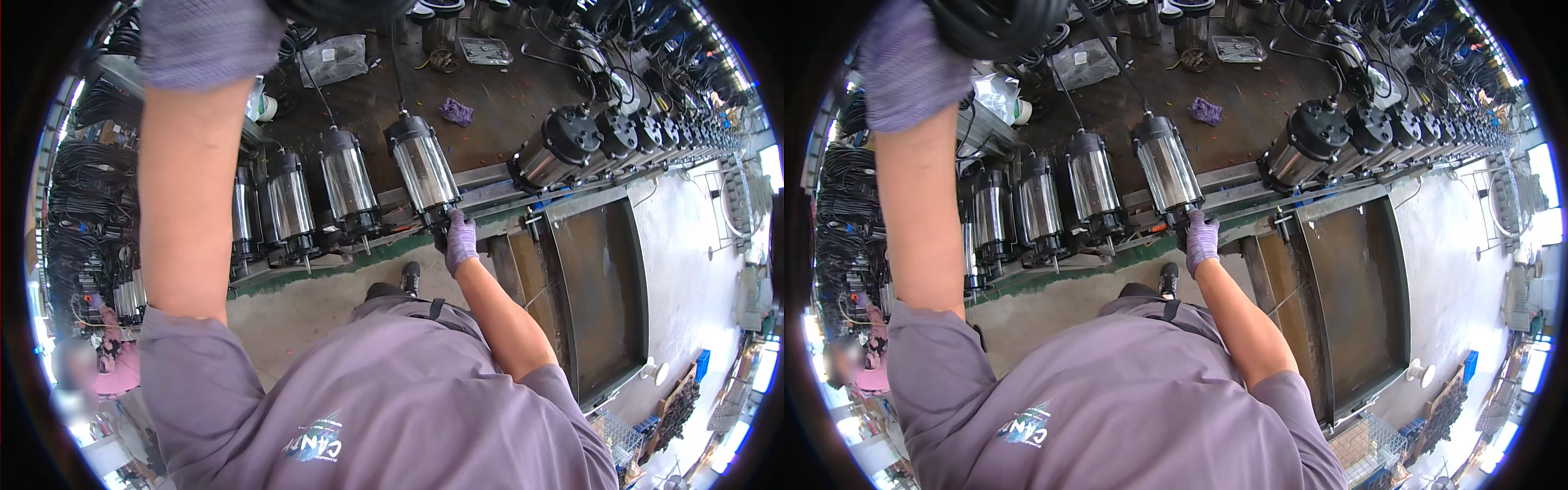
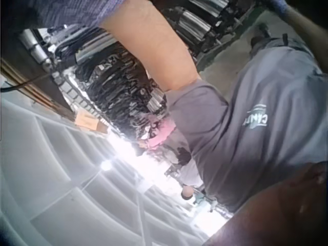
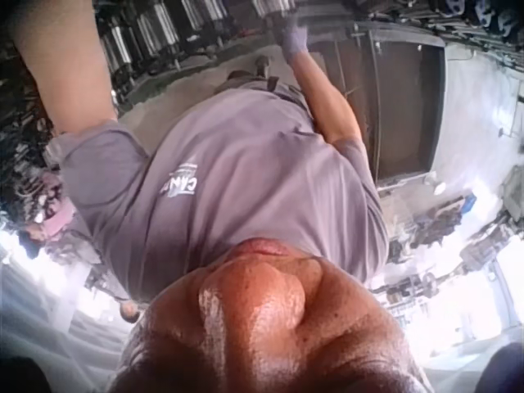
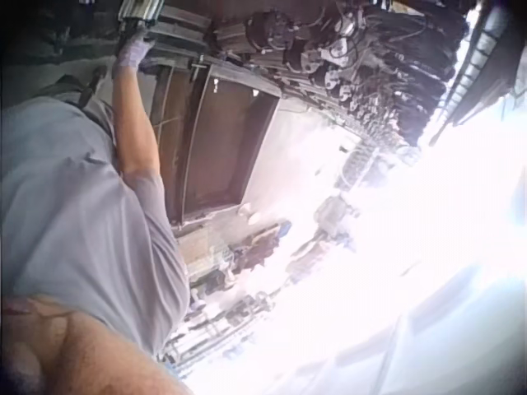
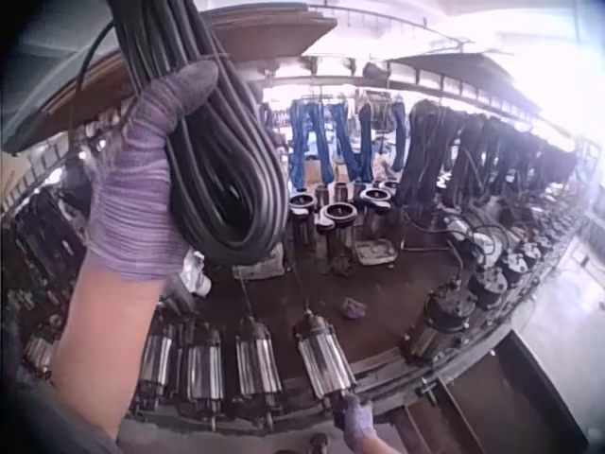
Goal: Testing a submersible water pump for leaks by submerging it in a water tank and then placing it on a storage rack.
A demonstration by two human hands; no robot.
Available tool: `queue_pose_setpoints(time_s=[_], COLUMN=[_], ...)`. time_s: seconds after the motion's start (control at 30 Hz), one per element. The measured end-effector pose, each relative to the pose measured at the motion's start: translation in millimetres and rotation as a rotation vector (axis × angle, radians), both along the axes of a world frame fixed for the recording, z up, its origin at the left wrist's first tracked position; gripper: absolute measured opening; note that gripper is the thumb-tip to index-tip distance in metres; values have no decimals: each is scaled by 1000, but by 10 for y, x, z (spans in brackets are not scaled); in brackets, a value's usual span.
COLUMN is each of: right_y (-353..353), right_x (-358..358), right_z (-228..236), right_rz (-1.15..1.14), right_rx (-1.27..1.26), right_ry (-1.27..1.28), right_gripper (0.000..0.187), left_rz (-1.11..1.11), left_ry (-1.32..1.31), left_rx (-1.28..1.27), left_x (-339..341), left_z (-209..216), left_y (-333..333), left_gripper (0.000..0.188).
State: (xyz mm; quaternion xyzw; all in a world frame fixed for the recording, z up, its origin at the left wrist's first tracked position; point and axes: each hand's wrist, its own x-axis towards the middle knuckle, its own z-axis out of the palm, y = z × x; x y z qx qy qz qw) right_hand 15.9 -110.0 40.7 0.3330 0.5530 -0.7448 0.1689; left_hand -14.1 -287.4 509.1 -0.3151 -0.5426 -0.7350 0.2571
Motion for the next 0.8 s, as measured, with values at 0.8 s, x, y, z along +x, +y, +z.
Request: queue_pose_setpoints(time_s=[0.8], right_y=[548], right_x=[203], right_z=[455], right_rz=[421], right_rx=[-21], right_ry=[-48], right_gripper=[54], left_rz=[527], left_ry=[-365], left_rx=[-505], left_x=[-520], left_z=[-2096], left_y=[-1065], left_gripper=[64])
